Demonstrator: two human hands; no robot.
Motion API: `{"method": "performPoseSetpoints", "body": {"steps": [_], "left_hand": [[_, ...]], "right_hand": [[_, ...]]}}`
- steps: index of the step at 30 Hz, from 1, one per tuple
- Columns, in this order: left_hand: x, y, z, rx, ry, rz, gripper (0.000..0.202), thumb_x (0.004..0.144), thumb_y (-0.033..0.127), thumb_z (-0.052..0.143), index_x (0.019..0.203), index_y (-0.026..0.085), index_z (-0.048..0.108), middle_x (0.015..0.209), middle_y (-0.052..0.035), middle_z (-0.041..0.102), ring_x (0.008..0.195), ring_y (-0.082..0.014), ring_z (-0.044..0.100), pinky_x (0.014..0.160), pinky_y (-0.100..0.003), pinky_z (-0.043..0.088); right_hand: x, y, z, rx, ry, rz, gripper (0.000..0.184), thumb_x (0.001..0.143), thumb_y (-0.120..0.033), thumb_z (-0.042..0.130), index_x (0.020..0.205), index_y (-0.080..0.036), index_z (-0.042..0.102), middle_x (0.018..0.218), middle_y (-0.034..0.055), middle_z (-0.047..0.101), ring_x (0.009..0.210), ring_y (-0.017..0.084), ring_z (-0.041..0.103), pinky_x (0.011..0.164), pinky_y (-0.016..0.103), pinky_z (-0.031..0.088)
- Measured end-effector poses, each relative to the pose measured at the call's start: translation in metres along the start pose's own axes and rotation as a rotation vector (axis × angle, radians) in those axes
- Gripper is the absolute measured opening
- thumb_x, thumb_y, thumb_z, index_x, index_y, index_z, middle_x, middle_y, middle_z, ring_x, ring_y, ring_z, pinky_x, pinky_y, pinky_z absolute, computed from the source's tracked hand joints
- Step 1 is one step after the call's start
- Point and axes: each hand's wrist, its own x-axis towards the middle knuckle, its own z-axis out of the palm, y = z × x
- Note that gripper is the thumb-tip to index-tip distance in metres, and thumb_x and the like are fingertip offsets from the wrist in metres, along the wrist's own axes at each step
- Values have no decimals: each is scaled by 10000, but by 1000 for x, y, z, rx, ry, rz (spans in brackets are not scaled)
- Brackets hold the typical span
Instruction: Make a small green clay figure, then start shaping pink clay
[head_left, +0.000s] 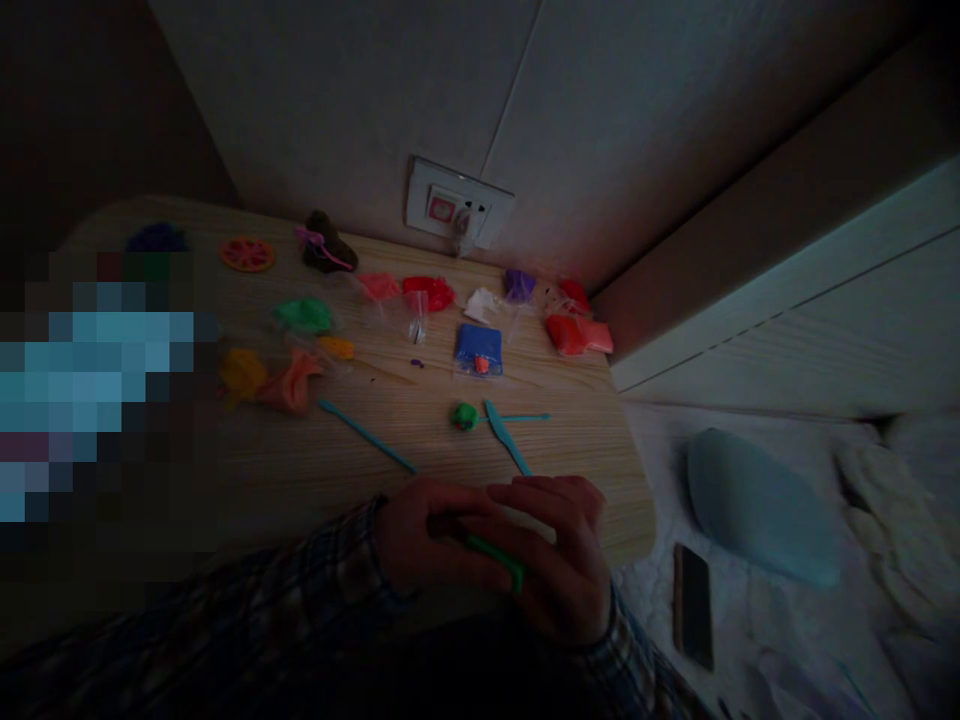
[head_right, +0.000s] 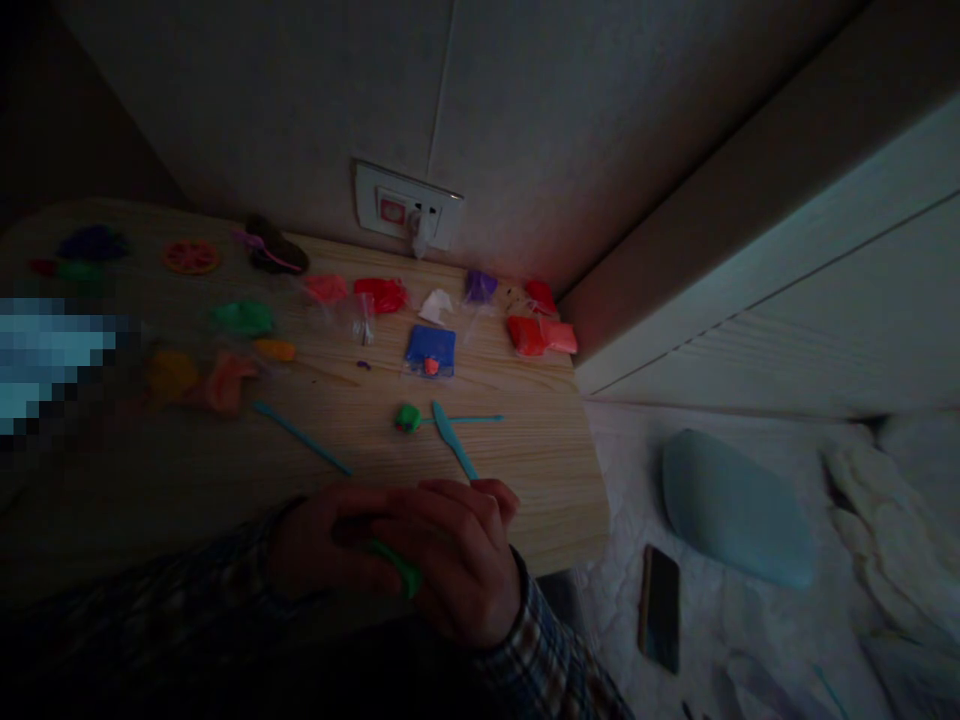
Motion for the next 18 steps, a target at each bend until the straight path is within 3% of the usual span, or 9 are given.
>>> {"method": "performPoseSetpoints", "body": {"steps": [10, 18], "left_hand": [[-2, 10, 7, -51, 55, -22, 326, 494, 322, 794, 694, 122, 632, 692, 25, 563, 706, -131, 503, 668, -236, 404], [-1, 6, 5, -42, 24, -7, 302, 503, 314, 792, 682, 124, 641, 652, 30, 552, 657, -125, 499, 650, -236, 396]], "right_hand": [[-2, -2, -3, -26, 11, 3, 247, 922, -247, 392, 991, -184, 621, 1004, 32, 557, 946, 177, 495, 816, 325, 400], [-3, -3, -4, -1, -2, -20, 269, 932, -228, 369, 986, -159, 624, 1024, 41, 544, 972, 175, 475, 847, 331, 357]]}}
